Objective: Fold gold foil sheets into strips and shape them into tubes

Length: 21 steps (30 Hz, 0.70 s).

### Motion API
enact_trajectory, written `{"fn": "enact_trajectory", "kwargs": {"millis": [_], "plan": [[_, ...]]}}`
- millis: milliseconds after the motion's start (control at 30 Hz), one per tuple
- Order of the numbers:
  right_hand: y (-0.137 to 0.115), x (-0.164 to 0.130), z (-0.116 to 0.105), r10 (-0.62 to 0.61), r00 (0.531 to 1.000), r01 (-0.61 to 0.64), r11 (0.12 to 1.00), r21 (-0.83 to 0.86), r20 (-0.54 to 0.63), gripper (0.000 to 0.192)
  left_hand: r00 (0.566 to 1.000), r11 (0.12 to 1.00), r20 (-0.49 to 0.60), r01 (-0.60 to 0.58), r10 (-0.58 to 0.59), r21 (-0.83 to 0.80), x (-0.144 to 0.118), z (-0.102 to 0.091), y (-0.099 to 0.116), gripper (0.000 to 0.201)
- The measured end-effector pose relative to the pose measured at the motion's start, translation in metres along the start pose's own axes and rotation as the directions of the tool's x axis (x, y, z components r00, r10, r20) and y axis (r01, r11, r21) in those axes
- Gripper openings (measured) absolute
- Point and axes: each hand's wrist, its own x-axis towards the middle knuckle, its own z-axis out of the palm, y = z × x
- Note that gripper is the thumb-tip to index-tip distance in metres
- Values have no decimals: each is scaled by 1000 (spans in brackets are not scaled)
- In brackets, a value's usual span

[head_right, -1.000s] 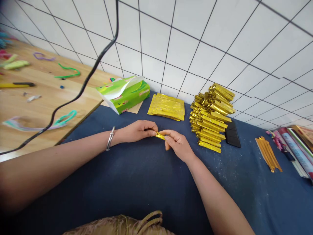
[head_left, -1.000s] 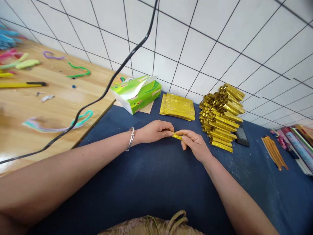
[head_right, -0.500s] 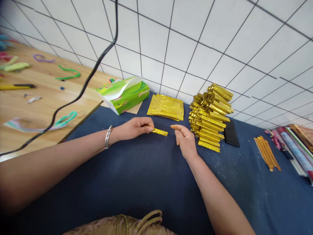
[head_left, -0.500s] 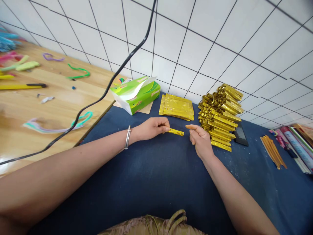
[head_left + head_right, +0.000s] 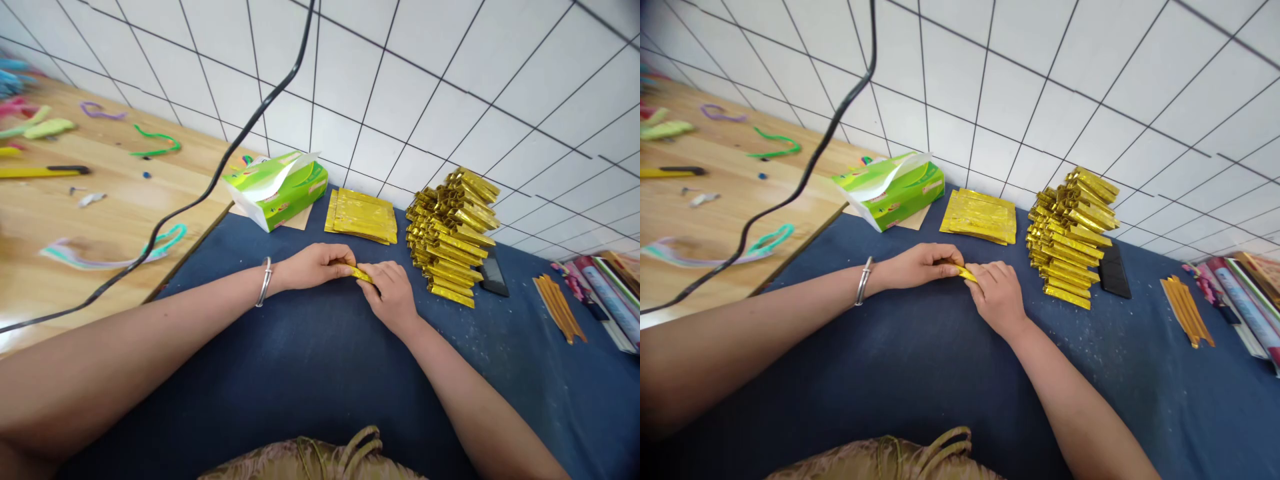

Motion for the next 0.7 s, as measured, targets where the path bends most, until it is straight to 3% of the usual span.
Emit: {"fn": "enact_trajectory", "kwargs": {"millis": [500, 700], "plan": [[4, 2, -4, 159, 986, -164, 941, 295, 43, 21, 995, 1000, -102, 3, -6, -29, 0, 2, -7, 17], [6, 1, -5, 222, 971, -239, 918, 317, 89, 23, 993, 999, -114, 16, -12, 37, 0, 2, -9, 17]]}}
